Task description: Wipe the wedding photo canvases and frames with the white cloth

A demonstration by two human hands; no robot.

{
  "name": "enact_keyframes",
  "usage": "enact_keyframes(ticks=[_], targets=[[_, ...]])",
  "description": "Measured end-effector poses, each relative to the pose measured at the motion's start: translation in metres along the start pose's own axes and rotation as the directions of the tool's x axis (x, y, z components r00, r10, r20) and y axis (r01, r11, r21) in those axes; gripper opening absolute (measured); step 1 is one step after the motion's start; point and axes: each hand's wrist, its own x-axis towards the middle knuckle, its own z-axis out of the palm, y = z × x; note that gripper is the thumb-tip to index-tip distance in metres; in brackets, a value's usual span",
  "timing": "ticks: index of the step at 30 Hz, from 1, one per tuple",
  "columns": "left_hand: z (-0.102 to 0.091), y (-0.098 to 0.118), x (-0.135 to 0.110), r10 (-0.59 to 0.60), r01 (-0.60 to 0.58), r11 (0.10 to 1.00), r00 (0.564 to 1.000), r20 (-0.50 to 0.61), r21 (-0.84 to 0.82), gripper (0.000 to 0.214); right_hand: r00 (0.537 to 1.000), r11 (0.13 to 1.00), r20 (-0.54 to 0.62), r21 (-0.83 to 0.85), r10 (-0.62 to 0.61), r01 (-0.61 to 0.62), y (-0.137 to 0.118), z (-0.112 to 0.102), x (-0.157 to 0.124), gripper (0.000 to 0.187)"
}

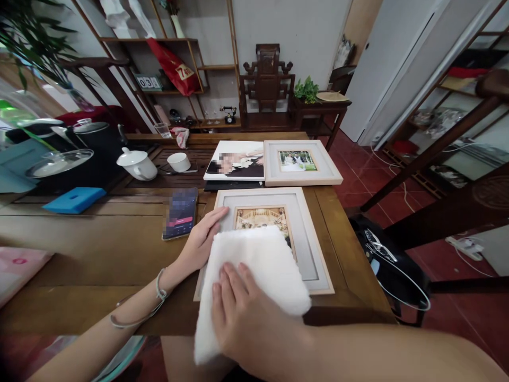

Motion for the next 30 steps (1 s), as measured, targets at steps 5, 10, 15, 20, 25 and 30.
enact_keyframes(ticks=[5,10,15,20,25,30], targets=[[-0.002,0.005,0.000,0.039,-0.042,0.998,0.998,0.044,0.053,0.041,0.999,0.991,0.052,0.132,-0.008,0.001,0.016,-0.030,-0.056,0.050],[-0.004,0.006,0.001,0.044,-0.050,0.998,0.992,0.122,0.048,0.044,0.919,0.929,0.161,0.038,0.359,-0.369,0.066,-0.022,-0.105,0.082],[-0.006,0.006,0.002,0.066,-0.075,0.996,0.986,0.155,0.056,0.043,0.845,0.842,0.148,0.107,0.513,-0.529,0.128,0.024,-0.099,0.075],[-0.006,0.006,0.002,0.095,-0.104,0.993,0.984,0.148,0.054,0.041,0.845,0.843,0.150,0.095,0.513,-0.529,0.122,0.038,-0.067,0.071],[-0.005,0.005,0.002,0.094,-0.099,0.995,0.987,0.127,0.034,0.041,0.932,0.923,0.254,0.220,0.259,-0.316,0.057,-0.002,-0.066,0.081],[-0.005,0.004,0.002,0.114,-0.117,0.993,0.986,0.125,0.023,0.042,0.979,0.944,0.158,0.283,0.129,-0.170,0.029,-0.023,-0.078,0.083]])
